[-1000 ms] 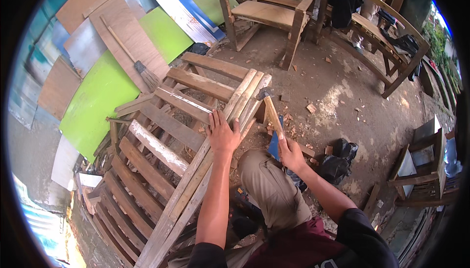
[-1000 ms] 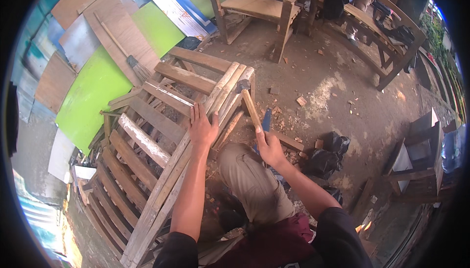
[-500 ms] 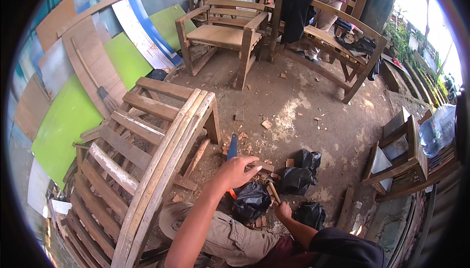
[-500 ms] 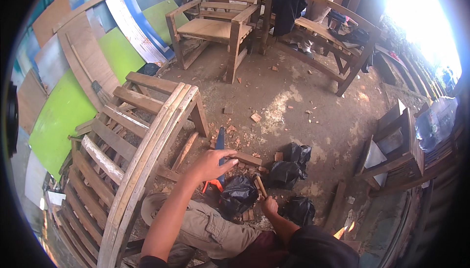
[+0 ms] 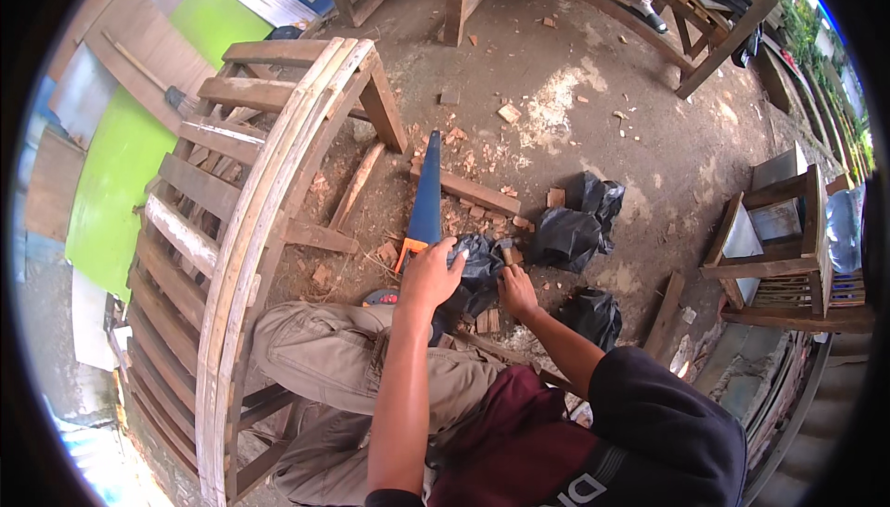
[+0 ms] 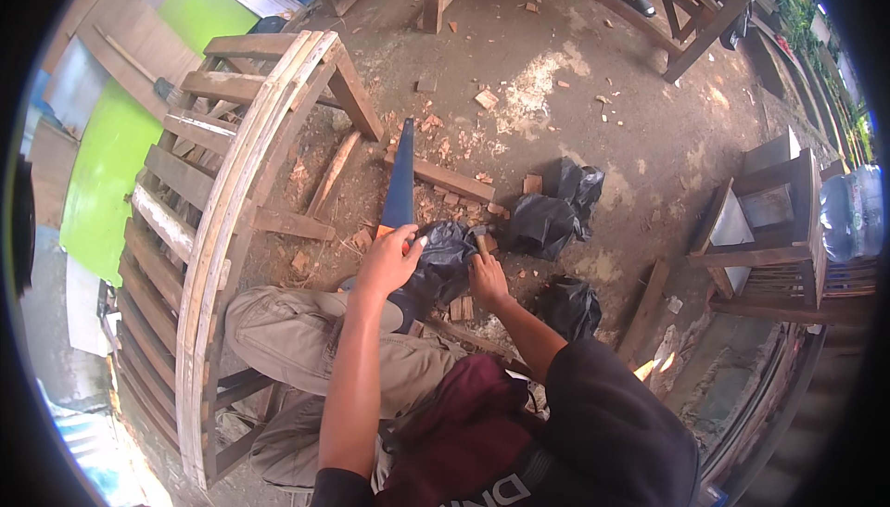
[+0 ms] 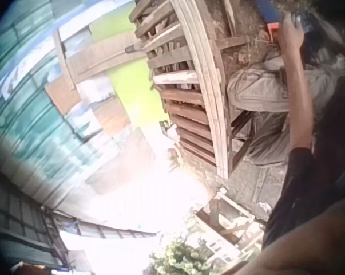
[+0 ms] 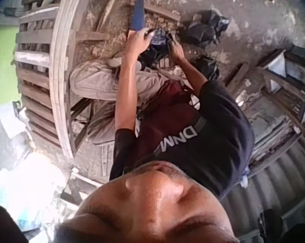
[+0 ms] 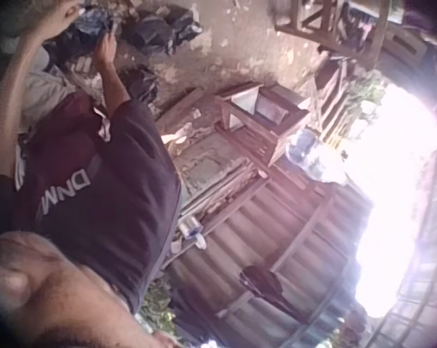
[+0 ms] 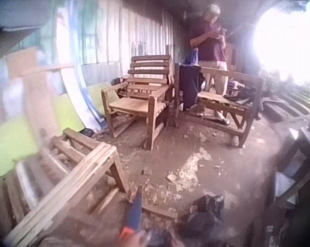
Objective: The person assembles a wooden pallet by hammering nails into wooden slats and sawing a bamboo pole. They use a hammer and a hand saw to secure the pieces together.
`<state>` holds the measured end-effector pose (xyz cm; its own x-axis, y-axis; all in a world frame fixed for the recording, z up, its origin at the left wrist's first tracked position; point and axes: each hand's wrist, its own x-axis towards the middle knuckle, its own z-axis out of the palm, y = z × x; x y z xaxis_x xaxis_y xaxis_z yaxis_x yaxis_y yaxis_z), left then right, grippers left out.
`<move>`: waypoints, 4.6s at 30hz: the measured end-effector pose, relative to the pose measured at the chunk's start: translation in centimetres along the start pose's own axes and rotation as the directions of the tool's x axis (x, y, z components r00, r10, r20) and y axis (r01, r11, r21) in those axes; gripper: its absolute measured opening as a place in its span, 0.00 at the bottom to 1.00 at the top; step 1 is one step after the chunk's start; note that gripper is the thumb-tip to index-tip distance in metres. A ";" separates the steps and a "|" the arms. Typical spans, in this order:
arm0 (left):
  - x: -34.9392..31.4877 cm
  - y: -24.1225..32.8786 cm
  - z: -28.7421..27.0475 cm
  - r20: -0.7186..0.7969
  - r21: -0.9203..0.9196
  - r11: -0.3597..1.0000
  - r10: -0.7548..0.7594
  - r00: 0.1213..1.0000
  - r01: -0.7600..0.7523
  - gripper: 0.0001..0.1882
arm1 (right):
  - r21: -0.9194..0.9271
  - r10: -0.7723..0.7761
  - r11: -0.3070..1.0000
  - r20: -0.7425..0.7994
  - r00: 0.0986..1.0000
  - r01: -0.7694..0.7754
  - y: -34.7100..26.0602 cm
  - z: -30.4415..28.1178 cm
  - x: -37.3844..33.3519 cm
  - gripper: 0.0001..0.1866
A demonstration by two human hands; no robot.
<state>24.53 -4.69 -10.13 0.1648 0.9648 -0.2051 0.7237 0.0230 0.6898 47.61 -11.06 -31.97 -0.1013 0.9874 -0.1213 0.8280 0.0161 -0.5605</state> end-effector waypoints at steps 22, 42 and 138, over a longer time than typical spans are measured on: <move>-2.3 -2.4 2.9 0.275 0.157 0.950 -0.305 0.912 0.270 0.24 | -0.039 0.338 0.941 0.142 0.930 -0.336 1.6 5.3 0.6 0.26; -2.7 -2.4 3.2 0.245 0.168 0.953 -0.288 0.926 0.252 0.24 | 0.504 0.012 0.835 0.380 0.925 -0.218 6.8 -0.4 3.6 0.11; -29.2 -19.3 -27.2 -0.814 -0.527 0.839 -0.544 0.207 0.134 0.13 | 0.838 -0.738 0.465 0.190 0.648 0.285 -56.7 -1.1 3.9 0.12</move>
<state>-12.49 -26.18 1.44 -0.9046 0.4000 0.1475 0.2765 0.2869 0.9172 0.87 -7.99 0.20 -0.7811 0.5980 0.1796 -0.1058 0.1567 -0.9820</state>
